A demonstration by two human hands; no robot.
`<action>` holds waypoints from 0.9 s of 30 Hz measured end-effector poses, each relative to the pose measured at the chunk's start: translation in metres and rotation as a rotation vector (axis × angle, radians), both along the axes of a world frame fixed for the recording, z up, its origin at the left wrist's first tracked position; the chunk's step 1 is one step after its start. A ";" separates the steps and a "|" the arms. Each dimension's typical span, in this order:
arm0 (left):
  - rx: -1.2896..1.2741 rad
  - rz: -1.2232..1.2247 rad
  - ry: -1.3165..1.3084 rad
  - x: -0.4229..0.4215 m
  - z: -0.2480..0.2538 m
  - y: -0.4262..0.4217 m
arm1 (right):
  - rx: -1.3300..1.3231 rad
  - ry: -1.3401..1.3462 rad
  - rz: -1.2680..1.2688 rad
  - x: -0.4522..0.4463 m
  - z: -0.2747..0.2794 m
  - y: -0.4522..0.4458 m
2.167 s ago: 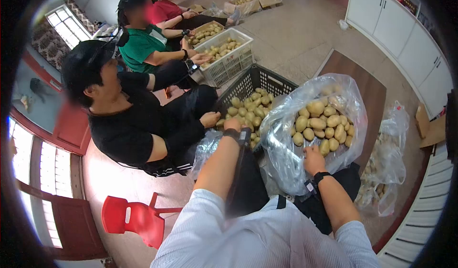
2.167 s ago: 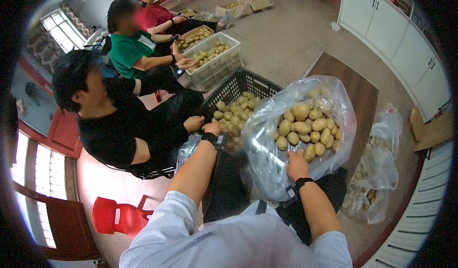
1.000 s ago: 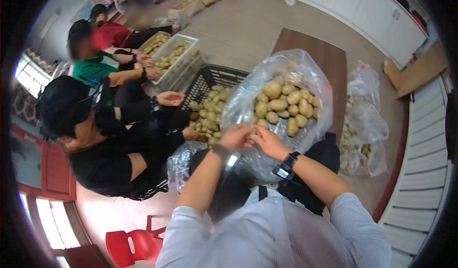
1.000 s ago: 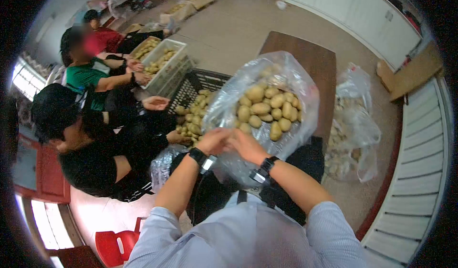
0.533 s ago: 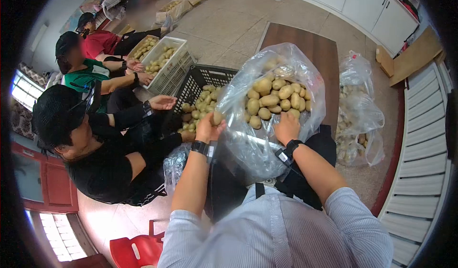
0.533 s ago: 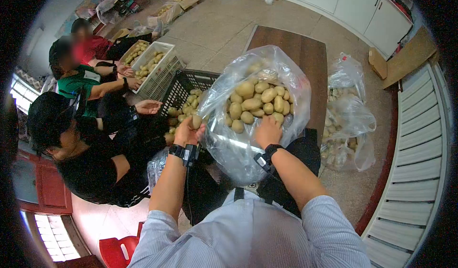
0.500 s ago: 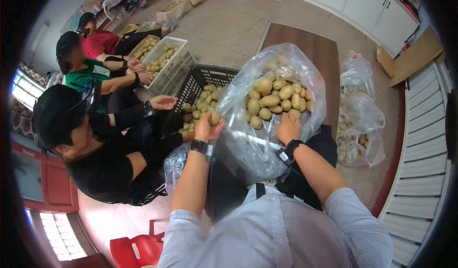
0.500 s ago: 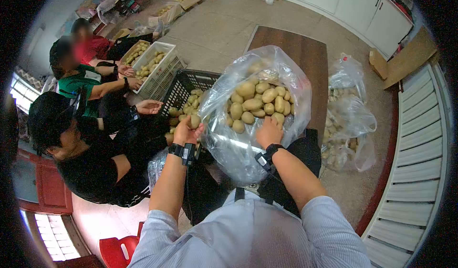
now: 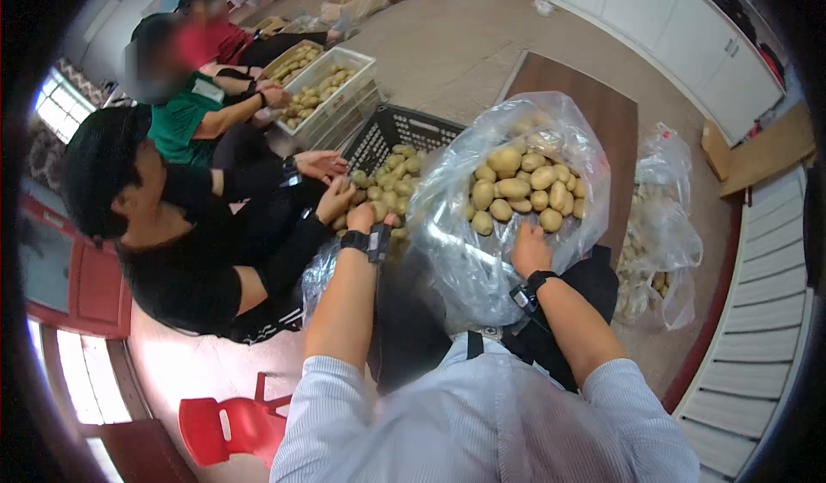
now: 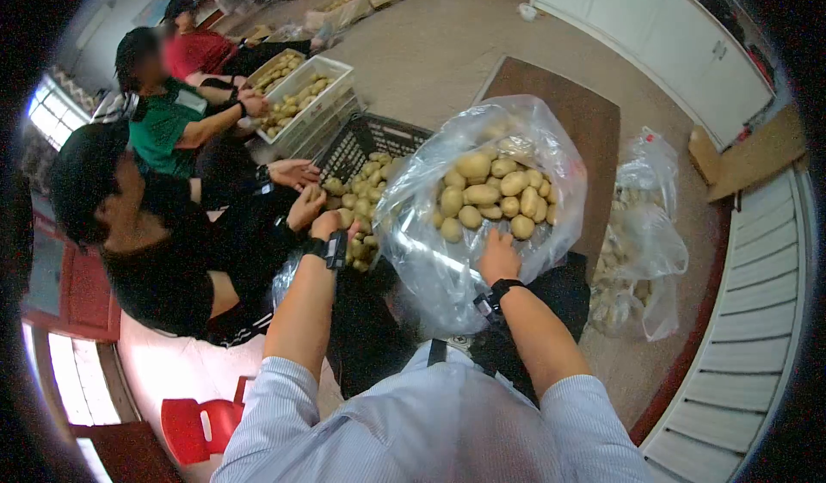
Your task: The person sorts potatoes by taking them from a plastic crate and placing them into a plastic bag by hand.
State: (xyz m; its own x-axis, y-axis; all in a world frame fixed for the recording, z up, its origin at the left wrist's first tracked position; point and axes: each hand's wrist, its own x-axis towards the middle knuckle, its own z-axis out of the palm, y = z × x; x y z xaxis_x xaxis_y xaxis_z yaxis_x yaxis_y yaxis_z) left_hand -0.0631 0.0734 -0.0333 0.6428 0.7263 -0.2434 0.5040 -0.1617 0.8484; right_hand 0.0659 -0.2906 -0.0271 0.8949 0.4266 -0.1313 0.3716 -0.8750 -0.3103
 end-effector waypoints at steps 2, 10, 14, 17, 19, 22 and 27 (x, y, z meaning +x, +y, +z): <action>0.656 -0.452 0.326 -0.016 -0.011 0.017 | -0.004 0.046 0.036 -0.003 0.010 0.000; 0.725 -0.379 0.462 -0.008 -0.033 0.029 | 0.001 0.181 0.015 -0.008 0.026 0.006; 0.703 -0.386 0.524 -0.006 -0.035 0.023 | 0.074 0.181 0.036 -0.008 0.015 0.005; 0.753 -0.281 0.616 -0.004 -0.021 0.010 | 0.253 0.218 0.038 -0.002 -0.016 0.005; 0.689 -0.379 0.554 -0.008 -0.027 0.012 | 0.340 0.231 0.032 -0.003 -0.023 0.004; 0.366 -0.272 0.259 -0.001 -0.001 -0.007 | 0.381 0.306 -0.017 -0.002 -0.022 0.012; 0.120 -0.318 -0.254 0.018 -0.032 -0.024 | 0.535 0.472 0.018 0.003 -0.011 0.026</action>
State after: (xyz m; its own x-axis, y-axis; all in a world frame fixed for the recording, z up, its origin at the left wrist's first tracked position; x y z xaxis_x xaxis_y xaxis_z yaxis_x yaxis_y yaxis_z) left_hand -0.0454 0.0499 -0.0657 0.8682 0.4956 0.0261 0.1903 -0.3809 0.9048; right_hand 0.0689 -0.2651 -0.0376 0.7862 0.5552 -0.2714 0.1047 -0.5525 -0.8269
